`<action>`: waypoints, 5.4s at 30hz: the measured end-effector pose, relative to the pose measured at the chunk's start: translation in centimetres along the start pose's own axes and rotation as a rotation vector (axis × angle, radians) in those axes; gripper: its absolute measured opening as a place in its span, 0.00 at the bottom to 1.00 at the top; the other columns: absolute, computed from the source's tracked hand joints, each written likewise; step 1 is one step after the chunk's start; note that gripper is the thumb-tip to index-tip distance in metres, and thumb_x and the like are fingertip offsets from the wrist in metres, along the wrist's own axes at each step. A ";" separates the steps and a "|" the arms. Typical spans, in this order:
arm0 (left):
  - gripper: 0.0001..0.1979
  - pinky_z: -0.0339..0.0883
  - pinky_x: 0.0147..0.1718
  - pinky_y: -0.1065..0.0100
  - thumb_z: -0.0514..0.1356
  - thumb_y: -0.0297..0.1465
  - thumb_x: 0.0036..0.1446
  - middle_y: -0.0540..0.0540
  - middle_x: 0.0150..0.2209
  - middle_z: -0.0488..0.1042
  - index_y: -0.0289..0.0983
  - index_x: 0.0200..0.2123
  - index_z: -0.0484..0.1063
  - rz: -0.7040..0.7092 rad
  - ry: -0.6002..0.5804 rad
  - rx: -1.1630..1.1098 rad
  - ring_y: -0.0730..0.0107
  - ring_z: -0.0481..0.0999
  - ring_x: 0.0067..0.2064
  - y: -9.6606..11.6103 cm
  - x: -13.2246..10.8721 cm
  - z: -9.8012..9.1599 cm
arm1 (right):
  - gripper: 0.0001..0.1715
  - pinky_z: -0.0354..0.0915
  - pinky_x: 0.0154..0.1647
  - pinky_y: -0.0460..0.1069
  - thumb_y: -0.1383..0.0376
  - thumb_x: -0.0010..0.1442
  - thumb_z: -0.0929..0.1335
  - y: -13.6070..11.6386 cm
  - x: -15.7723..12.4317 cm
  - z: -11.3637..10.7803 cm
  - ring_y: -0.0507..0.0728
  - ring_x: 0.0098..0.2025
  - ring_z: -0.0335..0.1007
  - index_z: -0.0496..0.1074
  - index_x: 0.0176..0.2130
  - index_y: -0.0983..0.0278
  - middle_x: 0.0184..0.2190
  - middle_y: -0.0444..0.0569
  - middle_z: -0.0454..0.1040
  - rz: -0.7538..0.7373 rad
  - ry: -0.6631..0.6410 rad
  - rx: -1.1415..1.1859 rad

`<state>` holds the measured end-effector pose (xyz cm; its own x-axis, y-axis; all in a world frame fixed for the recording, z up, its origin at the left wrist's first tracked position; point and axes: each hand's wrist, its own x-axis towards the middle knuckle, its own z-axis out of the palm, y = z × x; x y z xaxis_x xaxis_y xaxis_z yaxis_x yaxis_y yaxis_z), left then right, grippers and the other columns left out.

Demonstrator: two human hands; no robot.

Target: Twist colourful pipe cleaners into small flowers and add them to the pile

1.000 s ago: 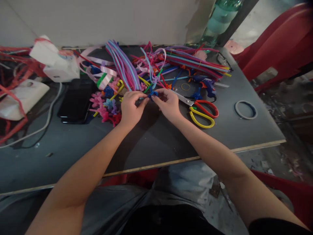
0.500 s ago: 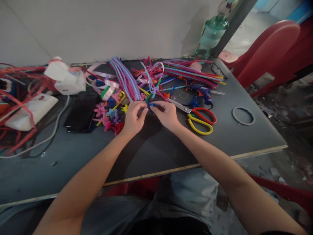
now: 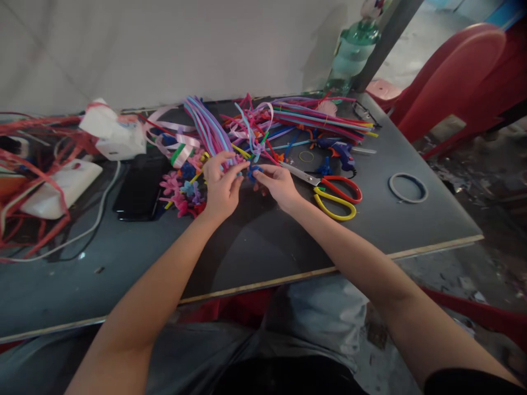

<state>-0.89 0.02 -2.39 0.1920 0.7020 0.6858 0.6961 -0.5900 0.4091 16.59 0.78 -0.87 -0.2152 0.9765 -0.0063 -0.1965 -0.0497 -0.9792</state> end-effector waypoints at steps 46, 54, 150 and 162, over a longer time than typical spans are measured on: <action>0.02 0.78 0.45 0.63 0.67 0.29 0.59 0.46 0.38 0.78 0.38 0.35 0.78 -0.107 0.187 -0.062 0.66 0.79 0.43 1.3 -0.7 0.6 | 0.26 0.63 0.26 0.45 0.43 0.55 0.72 0.0 -0.9 0.7 0.48 0.25 0.63 0.74 0.32 0.65 0.25 0.45 0.73 -0.241 0.087 -0.239; 0.11 0.77 0.43 0.65 0.71 0.26 0.53 0.48 0.36 0.80 0.38 0.38 0.74 -0.322 0.185 -0.194 0.66 0.82 0.39 1.0 -0.7 0.8 | 0.42 0.72 0.34 0.49 0.52 0.62 0.69 -1.1 -0.1 -1.9 0.59 0.48 0.74 0.56 0.70 0.56 0.64 0.59 0.69 -0.543 0.277 -0.569; 0.13 0.70 0.36 0.63 0.64 0.38 0.64 0.49 0.25 0.77 0.43 0.27 0.80 0.045 0.242 -0.214 0.65 0.75 0.36 0.1 0.1 0.3 | 0.13 0.66 0.33 0.48 0.60 0.59 0.71 -2.5 -1.6 -0.7 0.53 0.30 0.73 0.83 0.39 0.65 0.31 0.50 0.82 -0.446 0.020 -0.704; 0.17 0.72 0.39 0.62 0.60 0.39 0.67 0.49 0.24 0.78 0.43 0.26 0.80 0.049 0.186 -0.115 0.65 0.77 0.37 0.9 0.0 -0.1 | 0.25 0.49 0.16 0.41 0.48 0.49 0.77 -2.8 -1.4 -0.4 0.44 0.21 0.55 0.72 0.29 0.65 0.23 0.41 0.70 0.009 -0.181 -0.131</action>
<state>-0.29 -0.56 -1.96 0.0852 0.5919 0.8015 0.6032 -0.6709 0.4314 17.87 -0.40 1.81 -0.3867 0.9221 0.0098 -0.0707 -0.0190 -0.9973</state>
